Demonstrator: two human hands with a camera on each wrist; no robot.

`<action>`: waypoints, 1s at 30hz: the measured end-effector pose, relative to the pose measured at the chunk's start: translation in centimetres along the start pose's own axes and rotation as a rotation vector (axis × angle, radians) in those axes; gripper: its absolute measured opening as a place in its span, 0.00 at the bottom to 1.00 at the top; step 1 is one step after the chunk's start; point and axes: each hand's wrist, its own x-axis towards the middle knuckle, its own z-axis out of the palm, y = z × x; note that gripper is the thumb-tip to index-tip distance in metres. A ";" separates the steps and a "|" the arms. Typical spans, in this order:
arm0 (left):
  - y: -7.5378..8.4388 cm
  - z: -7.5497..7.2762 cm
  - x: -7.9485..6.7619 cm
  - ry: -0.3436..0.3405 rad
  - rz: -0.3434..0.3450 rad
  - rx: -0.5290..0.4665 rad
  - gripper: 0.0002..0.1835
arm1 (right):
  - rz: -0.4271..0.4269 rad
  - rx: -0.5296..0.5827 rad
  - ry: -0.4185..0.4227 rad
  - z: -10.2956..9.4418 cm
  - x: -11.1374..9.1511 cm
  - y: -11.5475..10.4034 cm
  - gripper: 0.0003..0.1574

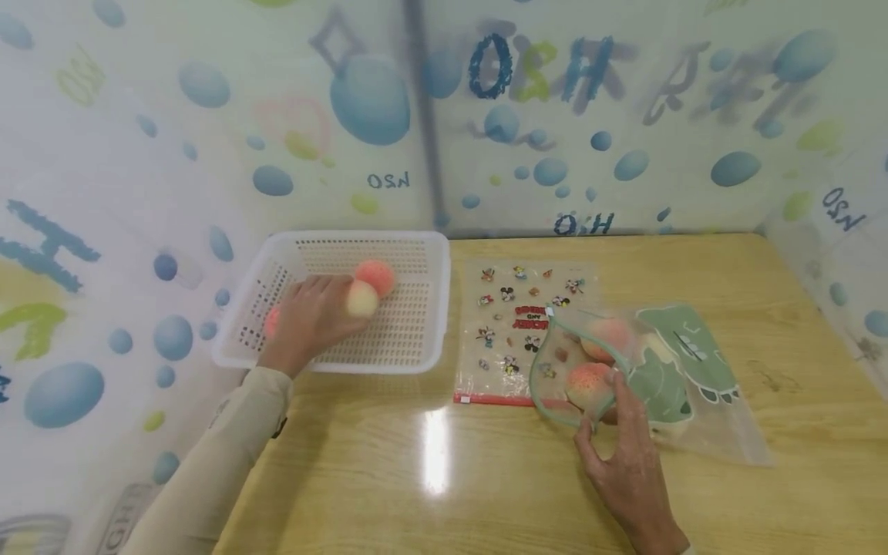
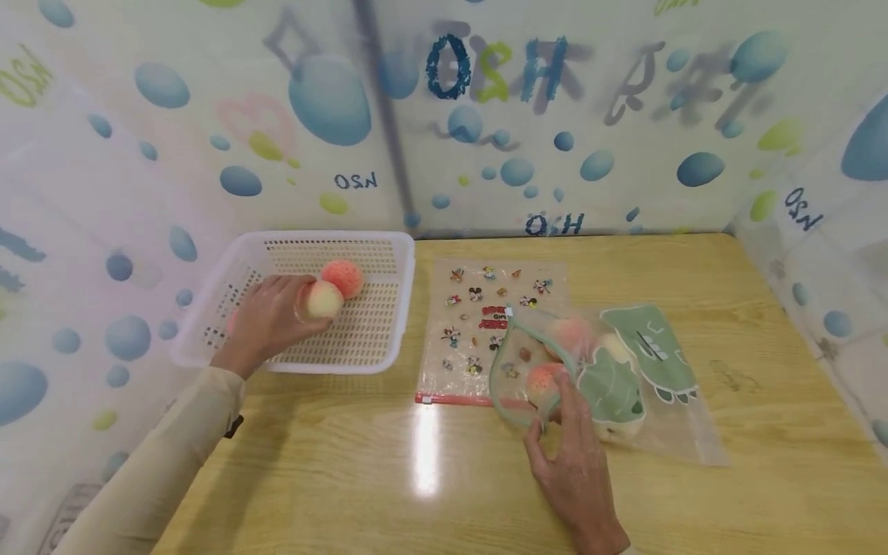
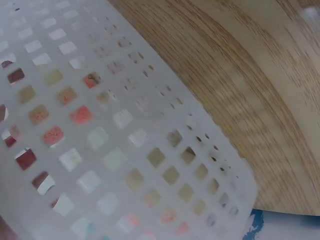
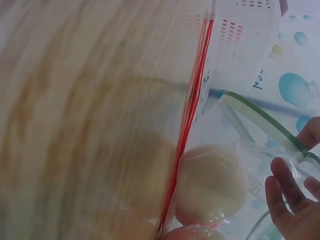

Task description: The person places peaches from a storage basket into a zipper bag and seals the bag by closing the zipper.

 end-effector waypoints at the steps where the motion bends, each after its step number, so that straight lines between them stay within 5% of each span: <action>1: 0.2 0.0 -0.1 0.009 0.010 0.000 0.36 | 0.009 0.002 -0.012 -0.1 0.0 -0.1 0.43; 20: 3.7 -0.1 -0.9 0.227 0.220 -0.112 0.36 | 0.071 -0.021 -0.068 -0.4 0.1 -0.5 0.44; 30: 5.8 0.3 -0.7 0.301 0.283 -0.139 0.40 | 0.006 -0.012 -0.031 -0.5 0.0 -0.2 0.43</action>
